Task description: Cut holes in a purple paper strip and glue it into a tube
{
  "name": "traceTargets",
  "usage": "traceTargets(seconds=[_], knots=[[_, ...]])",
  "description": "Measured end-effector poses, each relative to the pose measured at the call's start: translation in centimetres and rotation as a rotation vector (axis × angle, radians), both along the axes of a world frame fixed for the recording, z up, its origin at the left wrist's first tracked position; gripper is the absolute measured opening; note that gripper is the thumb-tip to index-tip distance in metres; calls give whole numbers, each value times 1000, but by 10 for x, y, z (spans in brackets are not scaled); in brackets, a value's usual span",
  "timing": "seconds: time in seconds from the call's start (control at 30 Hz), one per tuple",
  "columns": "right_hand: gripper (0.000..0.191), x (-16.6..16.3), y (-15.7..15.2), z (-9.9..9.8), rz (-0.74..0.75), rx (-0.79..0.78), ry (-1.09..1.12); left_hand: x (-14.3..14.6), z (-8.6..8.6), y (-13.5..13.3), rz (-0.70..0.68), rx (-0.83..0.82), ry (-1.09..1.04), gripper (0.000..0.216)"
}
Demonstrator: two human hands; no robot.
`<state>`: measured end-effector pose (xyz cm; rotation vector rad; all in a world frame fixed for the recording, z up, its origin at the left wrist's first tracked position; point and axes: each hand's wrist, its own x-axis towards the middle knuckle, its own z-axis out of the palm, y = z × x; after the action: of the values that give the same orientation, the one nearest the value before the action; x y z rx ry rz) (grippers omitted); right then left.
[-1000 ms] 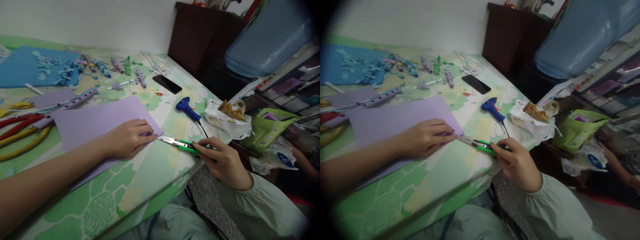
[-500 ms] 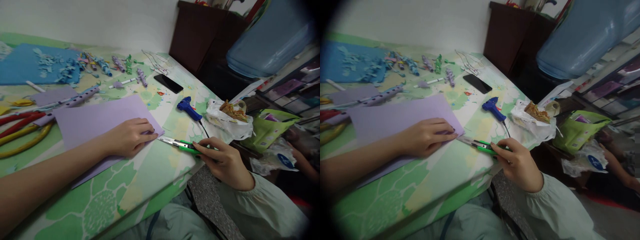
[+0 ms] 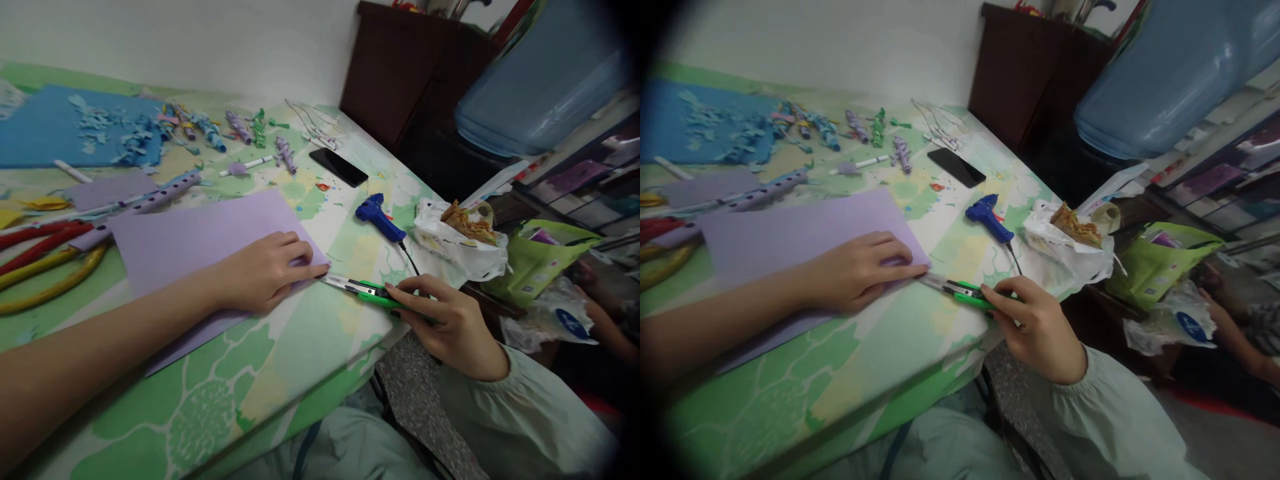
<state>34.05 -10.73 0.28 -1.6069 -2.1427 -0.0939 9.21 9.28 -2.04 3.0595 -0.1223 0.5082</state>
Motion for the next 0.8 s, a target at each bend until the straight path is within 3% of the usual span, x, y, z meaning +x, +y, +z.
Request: traceTargets(seconds=[0.2, 0.47, 0.8], knots=[[29, 1, 0, 1, 3, 5, -15, 1, -4, 6, 82, -56, 15, 48], [30, 2, 2, 0, 16, 1, 4, 2, -7, 16, 57, -222, 79, 47], [28, 3, 2, 1, 29, -20, -10, 2, 7, 21, 43, -278, 260, 47]])
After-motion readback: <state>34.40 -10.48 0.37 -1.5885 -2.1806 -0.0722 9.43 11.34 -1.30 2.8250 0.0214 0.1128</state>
